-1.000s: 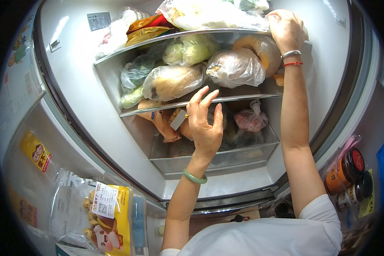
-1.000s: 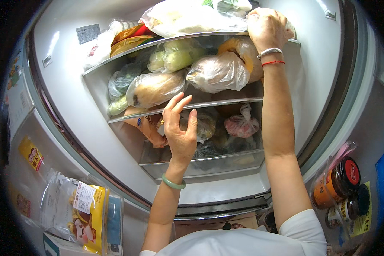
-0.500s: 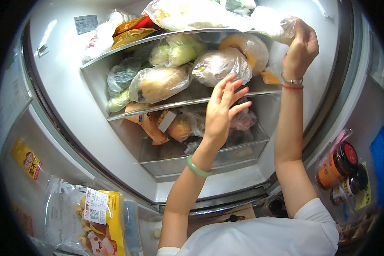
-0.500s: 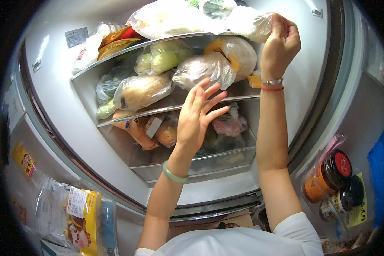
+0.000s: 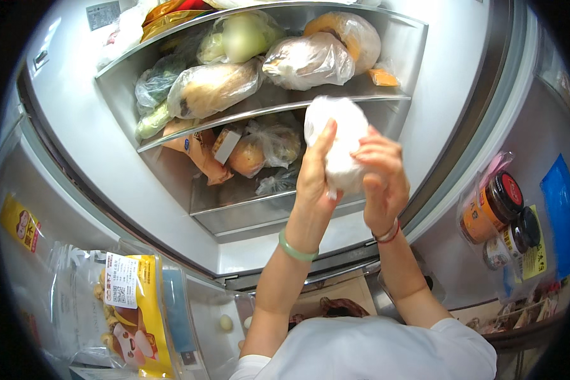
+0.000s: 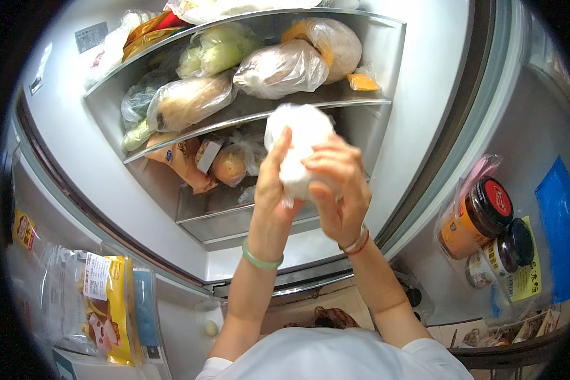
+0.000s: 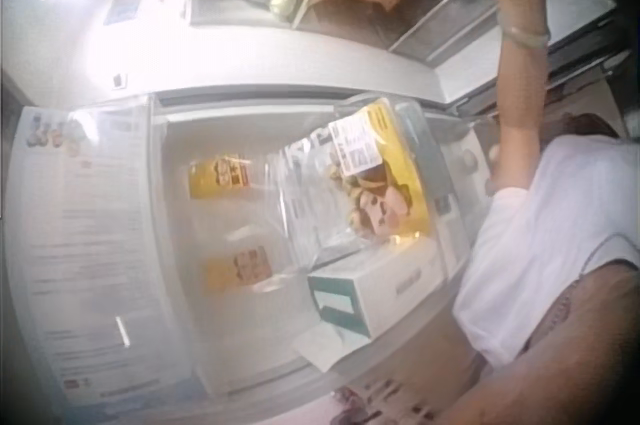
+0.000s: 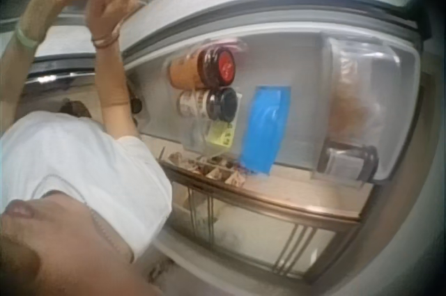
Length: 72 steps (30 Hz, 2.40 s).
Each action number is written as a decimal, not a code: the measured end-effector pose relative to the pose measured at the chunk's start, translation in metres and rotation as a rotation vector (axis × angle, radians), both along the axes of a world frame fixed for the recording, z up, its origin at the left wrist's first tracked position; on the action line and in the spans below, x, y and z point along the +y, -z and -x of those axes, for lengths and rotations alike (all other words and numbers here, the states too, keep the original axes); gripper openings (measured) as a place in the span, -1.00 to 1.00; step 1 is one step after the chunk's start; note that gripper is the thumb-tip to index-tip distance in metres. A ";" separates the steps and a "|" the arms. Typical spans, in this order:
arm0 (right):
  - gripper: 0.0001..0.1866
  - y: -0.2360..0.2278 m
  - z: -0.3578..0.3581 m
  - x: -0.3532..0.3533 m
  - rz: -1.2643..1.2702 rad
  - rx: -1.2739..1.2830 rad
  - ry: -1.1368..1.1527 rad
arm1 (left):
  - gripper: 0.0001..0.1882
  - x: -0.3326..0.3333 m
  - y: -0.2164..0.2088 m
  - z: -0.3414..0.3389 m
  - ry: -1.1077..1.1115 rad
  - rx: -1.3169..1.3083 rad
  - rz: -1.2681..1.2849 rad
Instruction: The person retrieves a block of tofu from the refrigerator and places it on a wooden cutting board. They unwrap the tofu, cut it into smaller rectangular pieces using a knife, and transfer the pieces into a white bowl.
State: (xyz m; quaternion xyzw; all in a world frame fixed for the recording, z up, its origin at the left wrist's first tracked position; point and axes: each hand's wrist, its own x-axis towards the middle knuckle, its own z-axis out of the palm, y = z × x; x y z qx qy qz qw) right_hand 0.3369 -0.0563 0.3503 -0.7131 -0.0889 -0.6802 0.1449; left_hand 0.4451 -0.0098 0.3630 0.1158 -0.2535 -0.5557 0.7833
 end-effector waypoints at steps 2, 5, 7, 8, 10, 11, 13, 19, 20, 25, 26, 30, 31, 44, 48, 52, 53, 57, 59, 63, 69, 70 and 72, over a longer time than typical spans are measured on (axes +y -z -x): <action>-0.82 0.013 0.002 0.028 -0.120 0.091 0.027 | -0.56 0.013 0.037 -0.002 -0.088 0.047 -0.037; -0.73 0.029 0.012 0.066 -0.101 0.329 0.216 | -0.61 0.038 0.102 0.002 -0.160 0.098 -0.137; -0.74 0.037 0.015 0.095 -0.046 0.421 0.094 | -0.60 0.062 0.131 0.014 -0.229 0.084 -0.204; -0.73 0.041 0.016 0.112 -0.020 0.451 0.015 | -0.58 0.077 0.145 0.022 -0.246 0.082 -0.238; -0.73 0.040 0.015 0.150 -0.049 0.479 -0.137 | -0.55 0.116 0.164 0.036 -0.278 0.067 -0.319; -0.73 0.045 0.008 0.169 -0.090 0.481 -0.228 | -0.54 0.139 0.175 0.040 -0.290 0.067 -0.365; -0.75 0.055 0.013 0.190 -0.111 0.543 -0.311 | -0.51 0.177 0.197 0.055 -0.269 0.057 -0.456; -0.85 0.083 0.039 0.219 -0.198 0.630 -0.429 | -0.40 0.273 0.233 0.087 -0.111 -0.005 -0.650; -0.87 0.092 0.044 0.220 -0.250 0.636 -0.425 | -0.38 0.283 0.235 0.091 -0.082 -0.025 -0.673; -0.76 0.146 0.065 0.203 -0.696 0.694 -0.297 | -0.27 0.303 0.224 0.099 0.063 -0.214 -0.890; -0.72 0.161 0.072 0.195 -0.792 0.666 -0.263 | -0.24 0.300 0.220 0.103 0.112 -0.268 -0.932; -0.58 0.251 0.117 0.165 -1.295 0.557 -0.200 | -0.23 0.290 0.218 0.123 0.172 -0.261 -0.917; -0.55 0.279 0.137 0.161 -1.411 0.620 -0.143 | -0.24 0.288 0.217 0.127 0.184 -0.279 -0.910; -0.56 0.532 0.482 0.110 -2.353 -0.667 -0.224 | -0.25 0.194 0.234 0.179 0.746 -0.495 -0.722; -0.46 0.499 0.494 0.060 -2.072 -0.429 0.104 | -0.15 0.178 0.255 0.196 0.906 -0.677 -0.691; -0.48 0.488 0.532 0.025 -1.982 -0.237 -0.004 | -0.11 0.151 0.264 0.228 1.149 -0.767 -0.496; -0.49 0.486 0.528 0.022 -1.947 -0.253 -0.023 | -0.11 0.146 0.264 0.233 1.188 -0.810 -0.455; -0.50 0.463 0.487 0.044 -1.960 -0.197 -0.005 | -0.16 0.139 0.281 0.253 1.356 -0.904 -0.430; -0.51 0.445 0.476 0.061 -2.020 -0.127 0.067 | -0.19 0.140 0.283 0.261 1.425 -0.948 -0.417; -0.56 0.429 0.472 0.096 -2.102 -0.030 0.246 | -0.26 0.147 0.280 0.266 1.528 -1.076 -0.299; -0.54 0.411 0.440 0.160 -2.074 0.061 0.156 | -0.28 0.149 0.279 0.238 1.790 -1.157 -0.280; -0.52 0.405 0.434 0.169 -2.060 0.064 0.142 | -0.28 0.148 0.281 0.236 1.832 -1.187 -0.277; -0.43 0.390 0.414 0.185 -2.060 0.193 0.117 | -0.24 0.148 0.275 0.227 1.907 -1.205 -0.261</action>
